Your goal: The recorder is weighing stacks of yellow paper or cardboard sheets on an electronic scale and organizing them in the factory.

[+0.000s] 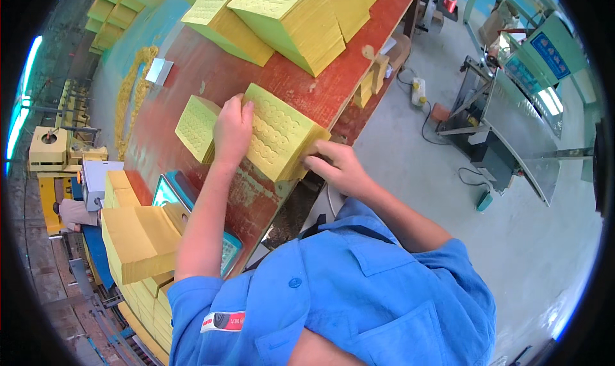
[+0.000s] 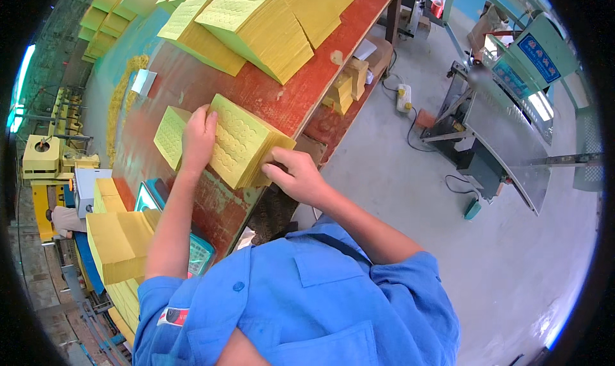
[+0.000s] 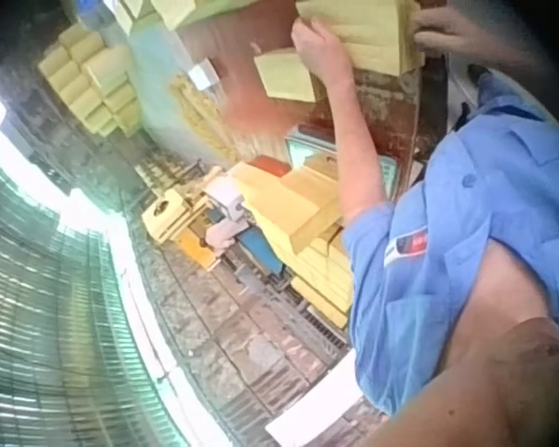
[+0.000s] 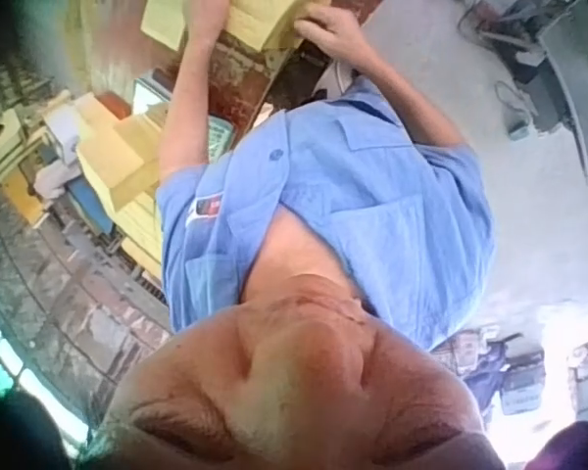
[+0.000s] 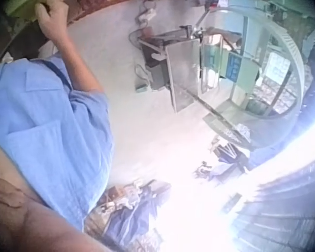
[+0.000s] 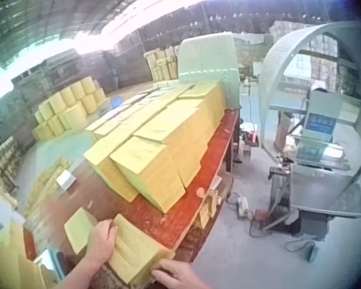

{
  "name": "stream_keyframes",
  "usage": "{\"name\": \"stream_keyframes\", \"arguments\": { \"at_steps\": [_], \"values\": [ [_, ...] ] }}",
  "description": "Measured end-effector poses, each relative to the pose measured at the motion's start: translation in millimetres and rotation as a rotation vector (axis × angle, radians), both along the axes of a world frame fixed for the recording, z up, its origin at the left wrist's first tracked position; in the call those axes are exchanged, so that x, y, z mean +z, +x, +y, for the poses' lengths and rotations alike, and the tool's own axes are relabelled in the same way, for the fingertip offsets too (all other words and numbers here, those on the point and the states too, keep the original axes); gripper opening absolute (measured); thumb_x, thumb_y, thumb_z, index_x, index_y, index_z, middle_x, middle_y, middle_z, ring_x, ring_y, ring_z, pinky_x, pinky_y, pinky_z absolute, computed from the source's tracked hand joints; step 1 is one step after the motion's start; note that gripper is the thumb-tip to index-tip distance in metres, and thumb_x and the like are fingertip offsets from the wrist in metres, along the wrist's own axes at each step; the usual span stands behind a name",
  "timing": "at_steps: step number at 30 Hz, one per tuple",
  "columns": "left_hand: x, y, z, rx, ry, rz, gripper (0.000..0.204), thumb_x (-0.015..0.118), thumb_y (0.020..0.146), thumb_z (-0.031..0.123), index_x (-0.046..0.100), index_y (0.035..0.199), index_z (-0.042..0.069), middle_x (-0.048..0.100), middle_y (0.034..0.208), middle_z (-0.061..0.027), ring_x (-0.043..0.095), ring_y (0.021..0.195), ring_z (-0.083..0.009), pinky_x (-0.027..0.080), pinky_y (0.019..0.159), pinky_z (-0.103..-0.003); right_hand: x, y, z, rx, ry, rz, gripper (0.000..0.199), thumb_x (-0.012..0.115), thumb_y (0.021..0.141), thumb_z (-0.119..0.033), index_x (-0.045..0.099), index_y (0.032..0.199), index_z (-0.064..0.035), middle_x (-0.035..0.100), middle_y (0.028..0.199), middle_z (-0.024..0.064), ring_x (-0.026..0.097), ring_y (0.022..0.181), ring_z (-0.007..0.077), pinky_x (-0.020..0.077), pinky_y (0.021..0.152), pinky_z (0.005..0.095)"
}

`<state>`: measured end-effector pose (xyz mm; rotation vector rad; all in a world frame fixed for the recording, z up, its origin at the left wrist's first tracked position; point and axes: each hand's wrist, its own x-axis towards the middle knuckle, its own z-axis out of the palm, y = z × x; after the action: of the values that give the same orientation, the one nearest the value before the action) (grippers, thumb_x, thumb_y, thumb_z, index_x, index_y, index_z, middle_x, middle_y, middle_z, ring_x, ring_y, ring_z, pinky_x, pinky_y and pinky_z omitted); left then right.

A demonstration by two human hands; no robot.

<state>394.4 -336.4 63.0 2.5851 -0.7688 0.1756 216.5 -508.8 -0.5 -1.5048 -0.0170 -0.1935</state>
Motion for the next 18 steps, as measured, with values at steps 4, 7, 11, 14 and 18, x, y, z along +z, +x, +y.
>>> {"name": "stream_keyframes", "arguments": {
  "at_steps": [4, 7, 11, 14, 18],
  "values": [
    [-10, -7, -1, 0.111, -0.036, -0.09, 0.032, 0.049, 0.097, 0.024, 0.058, 0.114, -0.001, 0.062, 0.109, -0.0221, 0.06, 0.098, -0.0407, 0.048, 0.084, -0.046, 12, 10, -1, 0.043, 0.044, 0.073, 0.015, 0.061, 0.088, -0.013, 0.063, 0.087, 0.0014, 0.062, 0.072, 0.0092, 0.059, 0.068, 0.0136, 0.0478, 0.064, 0.0301],
    [-7, -4, -7, 0.119, -0.107, -0.129, 0.037, 0.049, 0.097, 0.024, 0.053, 0.123, -0.003, 0.058, 0.118, -0.0245, 0.056, 0.109, -0.0412, 0.045, 0.094, -0.046, 21, 12, -28, -0.048, -0.118, 0.004, 0.019, 0.058, 0.092, -0.016, 0.064, 0.089, 0.0022, 0.064, 0.078, 0.0077, 0.06, 0.073, 0.0136, 0.0483, 0.068, 0.0301],
    [-4, -33, 7, 0.27, -0.504, -0.101, 0.049, 0.047, 0.1, 0.025, 0.039, 0.137, -0.006, 0.044, 0.139, -0.0254, 0.041, 0.131, -0.0368, 0.032, 0.11, -0.042, 36, 37, -41, -0.193, -0.031, -0.039, 0.026, 0.049, 0.098, -0.017, 0.062, 0.109, 0.0029, 0.065, 0.104, 0.0087, 0.06, 0.095, 0.0166, 0.047, 0.083, 0.0298],
    [8, -89, 9, 0.473, -1.035, 0.196, 0.044, 0.038, 0.103, 0.032, 0.045, 0.13, -0.003, 0.051, 0.124, -0.0117, 0.048, 0.116, -0.0207, 0.037, 0.104, -0.036, 31, 63, -29, -0.065, -0.019, -0.142, 0.044, 0.039, 0.102, -0.026, 0.048, 0.136, 0.0017, 0.053, 0.134, 0.0135, 0.047, 0.126, 0.022, 0.0341, 0.107, 0.0339],
    [-38, -109, -27, 0.672, -1.044, 0.489, 0.036, 0.048, 0.098, 0.038, 0.052, 0.108, 0.004, 0.055, 0.102, -0.0086, 0.053, 0.091, -0.0169, 0.047, 0.079, -0.036, 8, 58, -12, 0.051, 0.142, 0.087, 0.054, 0.033, 0.104, -0.036, 0.039, 0.144, -0.0002, 0.042, 0.146, 0.0143, 0.042, 0.133, 0.026, 0.0302, 0.113, 0.0391]
  ]
}}
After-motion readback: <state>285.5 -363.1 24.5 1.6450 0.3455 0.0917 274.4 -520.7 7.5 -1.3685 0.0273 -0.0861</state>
